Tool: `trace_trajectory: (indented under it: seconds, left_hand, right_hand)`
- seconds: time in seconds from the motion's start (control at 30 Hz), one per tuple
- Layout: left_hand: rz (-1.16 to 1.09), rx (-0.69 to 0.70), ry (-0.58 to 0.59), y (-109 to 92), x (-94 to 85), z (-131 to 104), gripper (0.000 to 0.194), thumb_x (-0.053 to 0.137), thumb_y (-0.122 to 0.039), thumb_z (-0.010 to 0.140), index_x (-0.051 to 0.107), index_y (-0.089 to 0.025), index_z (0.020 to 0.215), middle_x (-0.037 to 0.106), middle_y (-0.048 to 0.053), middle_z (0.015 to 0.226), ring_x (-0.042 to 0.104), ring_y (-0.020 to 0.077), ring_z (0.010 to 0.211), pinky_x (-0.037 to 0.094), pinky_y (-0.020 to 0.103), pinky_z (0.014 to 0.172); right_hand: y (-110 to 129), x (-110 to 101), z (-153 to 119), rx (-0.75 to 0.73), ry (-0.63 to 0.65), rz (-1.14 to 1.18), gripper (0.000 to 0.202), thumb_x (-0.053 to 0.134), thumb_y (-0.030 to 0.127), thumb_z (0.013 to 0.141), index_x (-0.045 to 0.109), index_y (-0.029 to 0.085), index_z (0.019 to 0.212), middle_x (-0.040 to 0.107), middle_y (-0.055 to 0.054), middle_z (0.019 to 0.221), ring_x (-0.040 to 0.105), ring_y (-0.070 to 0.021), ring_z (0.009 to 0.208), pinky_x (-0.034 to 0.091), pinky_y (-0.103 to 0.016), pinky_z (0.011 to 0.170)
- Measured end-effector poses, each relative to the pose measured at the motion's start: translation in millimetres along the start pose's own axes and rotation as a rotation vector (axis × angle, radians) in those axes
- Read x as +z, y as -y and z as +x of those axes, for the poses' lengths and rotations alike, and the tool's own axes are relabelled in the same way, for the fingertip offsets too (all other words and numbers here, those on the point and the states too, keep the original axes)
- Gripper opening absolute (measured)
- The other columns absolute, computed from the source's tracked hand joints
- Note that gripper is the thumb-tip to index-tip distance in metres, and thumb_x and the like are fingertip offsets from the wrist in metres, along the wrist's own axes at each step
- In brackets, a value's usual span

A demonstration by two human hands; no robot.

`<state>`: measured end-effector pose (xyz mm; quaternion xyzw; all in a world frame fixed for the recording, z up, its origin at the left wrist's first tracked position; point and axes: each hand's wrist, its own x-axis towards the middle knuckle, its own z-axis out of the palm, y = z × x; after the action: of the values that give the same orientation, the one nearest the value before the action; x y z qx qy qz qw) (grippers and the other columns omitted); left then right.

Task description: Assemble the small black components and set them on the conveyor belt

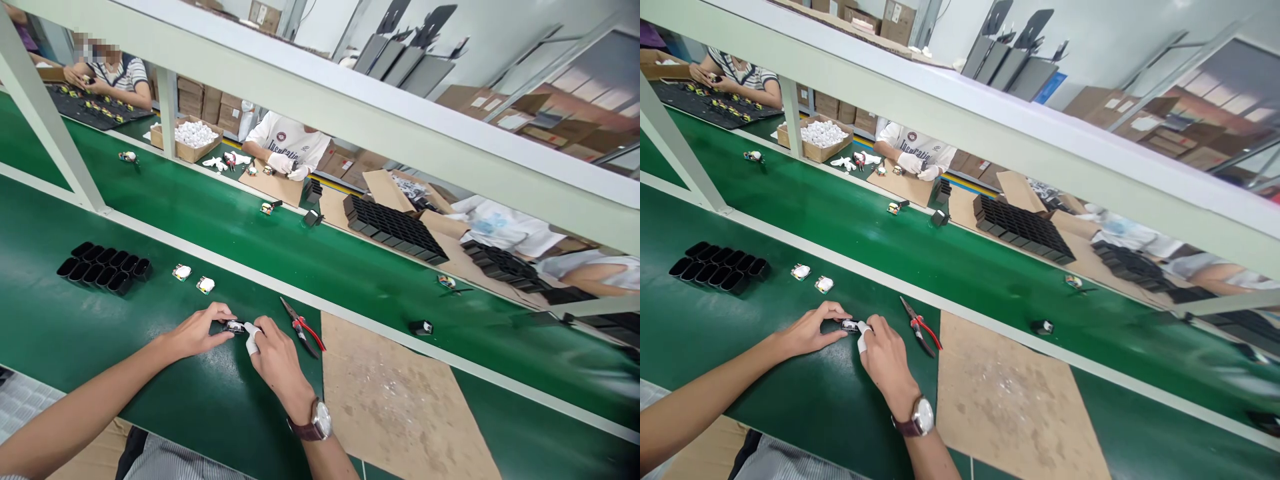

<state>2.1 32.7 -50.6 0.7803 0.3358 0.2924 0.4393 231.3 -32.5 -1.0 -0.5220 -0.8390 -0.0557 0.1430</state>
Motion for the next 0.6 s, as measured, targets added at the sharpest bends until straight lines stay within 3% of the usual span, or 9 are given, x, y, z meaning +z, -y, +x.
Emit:
trace_trajectory:
  seconds: [0.43,0.6]
  left_hand:
    - [0.050,0.006,-0.004,0.4,0.0,-0.3,0.041,0.069,-0.032,0.096,0.044,-0.027,0.129,0.074,0.006,0.127,0.071,0.0222,0.120,0.059,0.037,0.098]
    - [0.178,0.173,0.004,-3.6,-2.7,2.6,0.029,0.063,-0.029,0.100,0.062,-0.026,0.128,0.074,0.007,0.125,0.071,0.0238,0.115,0.058,0.038,0.101]
  right_hand:
    - [-0.8,1.8,2.7,-0.003,-0.019,0.005,0.023,0.055,-0.002,0.082,0.065,0.018,0.084,0.062,-0.007,0.097,0.059,-0.0199,0.083,0.048,-0.031,0.065]
    - [1.0,-6.3,-0.4,0.000,0.003,-0.027,0.026,0.054,-0.004,0.079,0.065,0.018,0.085,0.063,-0.007,0.098,0.059,-0.0200,0.082,0.048,-0.031,0.066]
